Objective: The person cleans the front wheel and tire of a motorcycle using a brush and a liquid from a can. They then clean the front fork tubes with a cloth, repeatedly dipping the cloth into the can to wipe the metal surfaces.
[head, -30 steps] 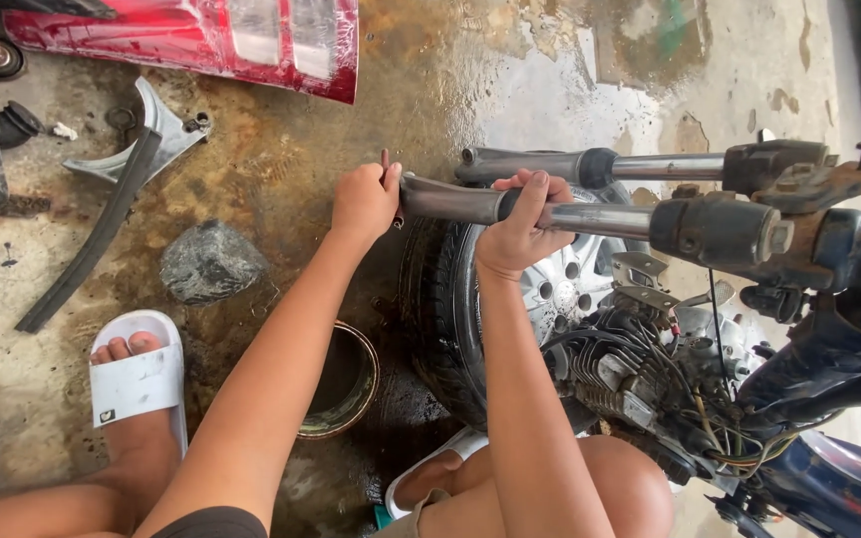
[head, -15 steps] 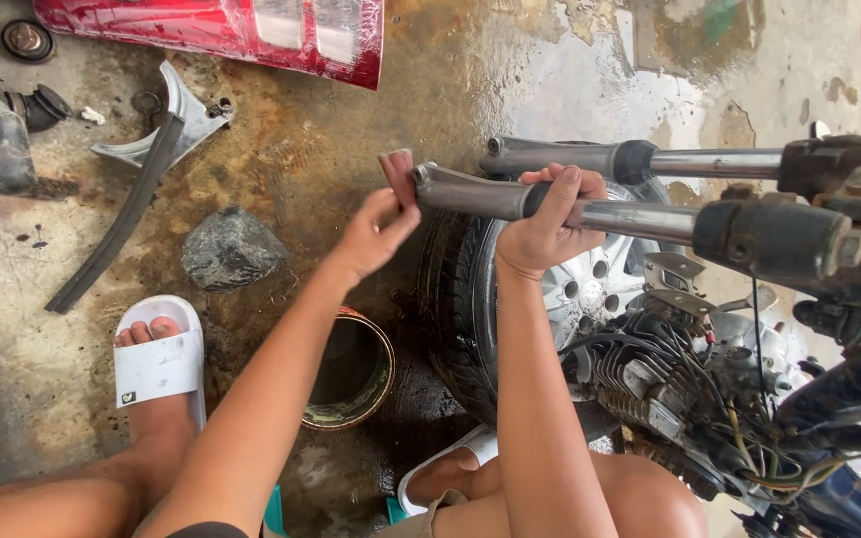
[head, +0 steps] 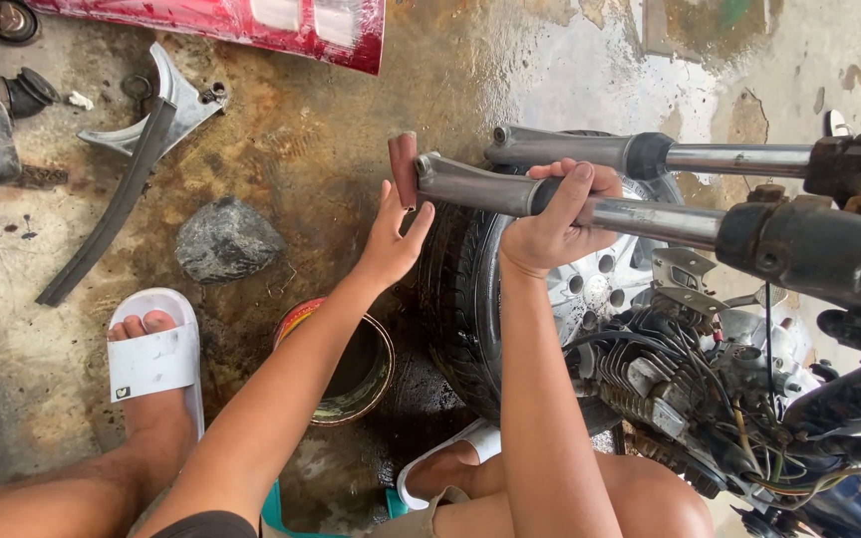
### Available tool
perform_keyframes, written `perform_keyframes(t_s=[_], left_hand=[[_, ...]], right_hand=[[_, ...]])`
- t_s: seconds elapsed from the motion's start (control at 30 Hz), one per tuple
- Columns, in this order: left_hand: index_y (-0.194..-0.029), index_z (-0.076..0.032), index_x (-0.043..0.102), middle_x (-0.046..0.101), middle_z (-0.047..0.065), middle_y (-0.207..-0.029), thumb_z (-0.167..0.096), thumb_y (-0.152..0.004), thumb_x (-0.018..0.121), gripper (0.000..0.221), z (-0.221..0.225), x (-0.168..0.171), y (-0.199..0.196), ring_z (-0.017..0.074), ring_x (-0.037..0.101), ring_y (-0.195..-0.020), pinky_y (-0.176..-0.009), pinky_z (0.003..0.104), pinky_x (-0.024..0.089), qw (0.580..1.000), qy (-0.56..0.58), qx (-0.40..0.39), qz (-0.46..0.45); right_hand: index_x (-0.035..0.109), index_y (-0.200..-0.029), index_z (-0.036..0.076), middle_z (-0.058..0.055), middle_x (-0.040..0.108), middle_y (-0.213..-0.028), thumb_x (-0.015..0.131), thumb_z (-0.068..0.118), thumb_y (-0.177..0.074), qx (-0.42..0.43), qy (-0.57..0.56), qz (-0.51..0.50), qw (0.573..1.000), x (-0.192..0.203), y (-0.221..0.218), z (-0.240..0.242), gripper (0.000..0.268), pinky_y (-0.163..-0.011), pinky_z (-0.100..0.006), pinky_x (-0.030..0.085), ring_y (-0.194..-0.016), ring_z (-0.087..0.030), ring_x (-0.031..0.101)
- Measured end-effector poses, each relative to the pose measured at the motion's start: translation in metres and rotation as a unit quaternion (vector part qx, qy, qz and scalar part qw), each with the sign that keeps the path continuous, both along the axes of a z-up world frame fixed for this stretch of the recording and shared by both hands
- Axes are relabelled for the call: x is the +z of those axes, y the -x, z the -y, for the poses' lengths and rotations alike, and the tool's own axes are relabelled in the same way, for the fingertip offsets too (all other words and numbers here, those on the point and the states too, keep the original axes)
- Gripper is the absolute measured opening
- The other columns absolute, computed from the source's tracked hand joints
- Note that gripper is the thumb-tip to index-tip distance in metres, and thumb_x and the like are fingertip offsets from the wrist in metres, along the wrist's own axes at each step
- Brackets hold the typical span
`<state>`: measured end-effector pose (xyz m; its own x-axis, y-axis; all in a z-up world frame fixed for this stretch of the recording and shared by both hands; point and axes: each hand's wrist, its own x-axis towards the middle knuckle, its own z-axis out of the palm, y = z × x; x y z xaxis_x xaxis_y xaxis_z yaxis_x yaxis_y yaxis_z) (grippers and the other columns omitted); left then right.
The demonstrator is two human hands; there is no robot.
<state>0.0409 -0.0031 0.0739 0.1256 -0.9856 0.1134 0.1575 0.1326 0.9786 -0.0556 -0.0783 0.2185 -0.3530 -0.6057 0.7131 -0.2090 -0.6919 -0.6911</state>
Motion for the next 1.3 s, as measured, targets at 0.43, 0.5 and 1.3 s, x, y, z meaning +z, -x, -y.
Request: perform_keyframes(t_s=[0.43, 0.5, 1.3], left_hand=[[-0.113, -0.011, 0.079, 0.054, 0.01, -0.137, -0.029, -0.1, 0.068, 0.025, 0.023, -0.037, -0.004, 0.0373, 0.046, -0.136, -0.112, 0.061, 0.039, 0.979, -0.079, 0.16, 0.102], [-0.097, -0.012, 0.08, 0.058, 0.008, -0.133, -0.028, -0.089, 0.077, 0.018, 0.028, -0.036, -0.007, 0.0323, 0.055, -0.121, -0.105, 0.056, 0.046, 0.961, -0.044, 0.201, 0.187], [-0.093, -0.001, 0.076, 0.064, 0.016, -0.091, -0.01, -0.091, 0.059, 0.019, 0.058, -0.014, -0.061, 0.0388, 0.064, -0.092, -0.087, 0.046, 0.054, 0.914, -0.031, -0.051, 0.402]], right_hand=[[0.057, -0.082, -0.001, -0.011, 0.06, -0.067, 0.057, 0.009, -0.101, 0.009, 0.008, 0.003, 1.0, -0.007, 0.004, 0.003, 0.022, -0.054, -0.03, 0.058, -0.054, -0.021, 0.07], [0.057, -0.082, -0.001, -0.011, 0.059, -0.067, 0.057, 0.009, -0.101, 0.009, 0.008, 0.003, 1.0, -0.007, 0.005, 0.003, 0.022, -0.054, -0.03, 0.058, -0.053, -0.021, 0.069], [0.059, -0.082, -0.001, -0.011, 0.061, -0.068, 0.056, 0.009, -0.101, 0.014, -0.006, -0.011, 1.0, -0.01, 0.008, 0.003, 0.021, -0.055, -0.028, 0.059, -0.057, -0.022, 0.072]])
